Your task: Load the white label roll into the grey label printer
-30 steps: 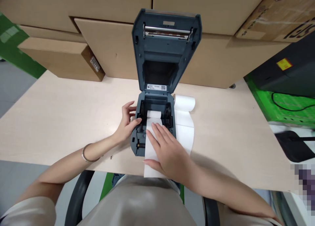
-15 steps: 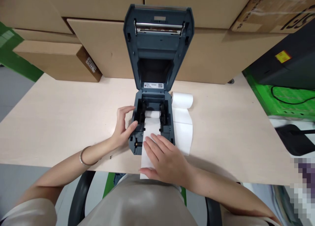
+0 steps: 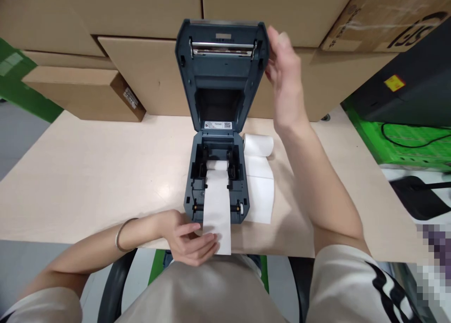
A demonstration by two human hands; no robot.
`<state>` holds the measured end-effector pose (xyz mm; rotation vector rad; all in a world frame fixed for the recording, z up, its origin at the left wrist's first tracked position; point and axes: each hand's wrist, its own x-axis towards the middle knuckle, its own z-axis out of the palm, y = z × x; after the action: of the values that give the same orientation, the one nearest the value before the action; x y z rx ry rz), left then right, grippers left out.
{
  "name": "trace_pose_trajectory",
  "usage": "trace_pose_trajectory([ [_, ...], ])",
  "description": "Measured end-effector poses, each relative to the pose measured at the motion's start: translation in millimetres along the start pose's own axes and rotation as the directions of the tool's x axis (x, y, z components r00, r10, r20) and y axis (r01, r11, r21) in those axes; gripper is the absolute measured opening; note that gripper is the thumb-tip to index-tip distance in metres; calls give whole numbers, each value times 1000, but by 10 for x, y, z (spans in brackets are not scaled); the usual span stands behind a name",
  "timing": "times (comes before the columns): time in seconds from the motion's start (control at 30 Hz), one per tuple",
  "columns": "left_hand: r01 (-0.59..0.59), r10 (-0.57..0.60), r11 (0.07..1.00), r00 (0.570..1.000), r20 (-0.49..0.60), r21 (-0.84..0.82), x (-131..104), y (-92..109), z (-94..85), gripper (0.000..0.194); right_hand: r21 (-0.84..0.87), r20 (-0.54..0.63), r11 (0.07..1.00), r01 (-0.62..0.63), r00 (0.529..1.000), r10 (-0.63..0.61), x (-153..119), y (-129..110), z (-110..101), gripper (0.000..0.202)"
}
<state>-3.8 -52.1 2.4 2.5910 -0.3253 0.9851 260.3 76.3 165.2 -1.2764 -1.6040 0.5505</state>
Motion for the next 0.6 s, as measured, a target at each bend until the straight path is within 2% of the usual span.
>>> trace_pose_trajectory([
  [0.07, -99, 99, 994, 995, -3, 49, 44, 12, -11, 27, 90, -27, 996, 1, 1000, 1, 4, -20, -18, 79],
  [0.17, -152, 150, 986, 988, 24, 69, 121, 29, -52, 29, 170, -114, 974, 150, 985, -132, -296, -55, -51, 80],
  [0.23, -66, 64, 998, 996, 54, 26, 183, 34, -96, 26, 72, -157, 966, 249, 959, -236, -635, -89, -58, 71],
  [0.3, 108, -106, 994, 987, 121, -11, 239, 35, -146, 23, -111, -84, 956, 271, 956, -281, -1018, -114, -50, 61],
  [0.37, 236, -234, 972, 950, 208, 15, 273, 35, -193, 26, -221, 87, 943, 248, 968, -234, -1385, -98, -34, 51],
  [0.4, 242, -246, 969, 940, 237, 44, 276, 36, -210, 28, -234, 155, 943, 237, 967, -205, -1548, -66, -23, 45],
  [0.43, 208, -219, 976, 943, 252, 72, 268, 37, -221, 30, -237, 221, 947, 218, 961, -166, -1691, -18, -10, 40],
  [0.5, 61, -85, 993, 968, 236, 104, 220, 42, -215, 31, -250, 279, 955, 158, 956, -85, -1915, 120, 25, 30],
  [0.53, -14, -10, 994, 977, 213, 106, 179, 46, -194, 33, -258, 279, 960, 108, 960, -33, -1997, 199, 48, 33],
  [0.6, -83, 70, 993, 987, 148, 89, 66, 55, -117, 34, -230, 239, 972, -49, 965, 105, -2104, 344, 100, 70],
])
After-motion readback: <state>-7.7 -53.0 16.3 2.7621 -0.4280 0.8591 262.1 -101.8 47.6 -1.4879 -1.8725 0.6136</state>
